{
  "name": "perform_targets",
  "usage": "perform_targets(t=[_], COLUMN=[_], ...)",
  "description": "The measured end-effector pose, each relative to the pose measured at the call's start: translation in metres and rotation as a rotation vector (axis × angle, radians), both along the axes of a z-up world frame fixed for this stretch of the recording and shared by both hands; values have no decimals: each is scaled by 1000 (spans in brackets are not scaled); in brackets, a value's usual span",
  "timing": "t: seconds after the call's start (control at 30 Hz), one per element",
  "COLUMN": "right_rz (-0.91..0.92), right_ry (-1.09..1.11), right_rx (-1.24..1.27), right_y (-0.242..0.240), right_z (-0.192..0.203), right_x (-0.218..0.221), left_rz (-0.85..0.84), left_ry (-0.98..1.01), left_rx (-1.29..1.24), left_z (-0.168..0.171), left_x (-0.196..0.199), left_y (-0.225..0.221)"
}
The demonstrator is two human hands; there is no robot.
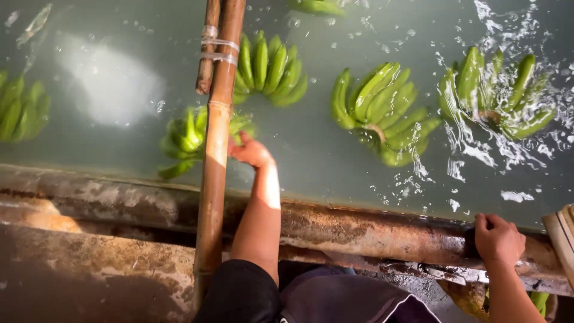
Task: Sorting and trimming bunches of green bananas in a large water tank.
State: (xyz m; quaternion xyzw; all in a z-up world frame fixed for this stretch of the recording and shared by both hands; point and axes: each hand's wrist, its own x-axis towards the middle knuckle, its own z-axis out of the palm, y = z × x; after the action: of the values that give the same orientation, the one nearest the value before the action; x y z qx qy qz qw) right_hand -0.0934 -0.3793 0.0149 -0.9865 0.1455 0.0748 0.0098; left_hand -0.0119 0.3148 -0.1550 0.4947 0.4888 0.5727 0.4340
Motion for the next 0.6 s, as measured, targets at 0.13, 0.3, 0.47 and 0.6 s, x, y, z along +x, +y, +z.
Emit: perform_targets(t=[0.13, 0.3, 0.47, 0.6], right_rz=[-23, -21, 15, 22], right_ry=[-3, -41, -47, -41], right_rx=[-9, 4, 22, -8], right_y=[4, 16, 10, 8], right_z=[2, 12, 11, 8], right_x=[-2, -2, -1, -4], left_rz=[-495, -405, -781, -962], left_ry=[-157, -177, -442, -597], left_rx=[-169, -963, -938, -990], left_z=[10, 36, -30, 3], left_x=[57, 100, 99, 96], left_y=[-27, 17, 40, 16])
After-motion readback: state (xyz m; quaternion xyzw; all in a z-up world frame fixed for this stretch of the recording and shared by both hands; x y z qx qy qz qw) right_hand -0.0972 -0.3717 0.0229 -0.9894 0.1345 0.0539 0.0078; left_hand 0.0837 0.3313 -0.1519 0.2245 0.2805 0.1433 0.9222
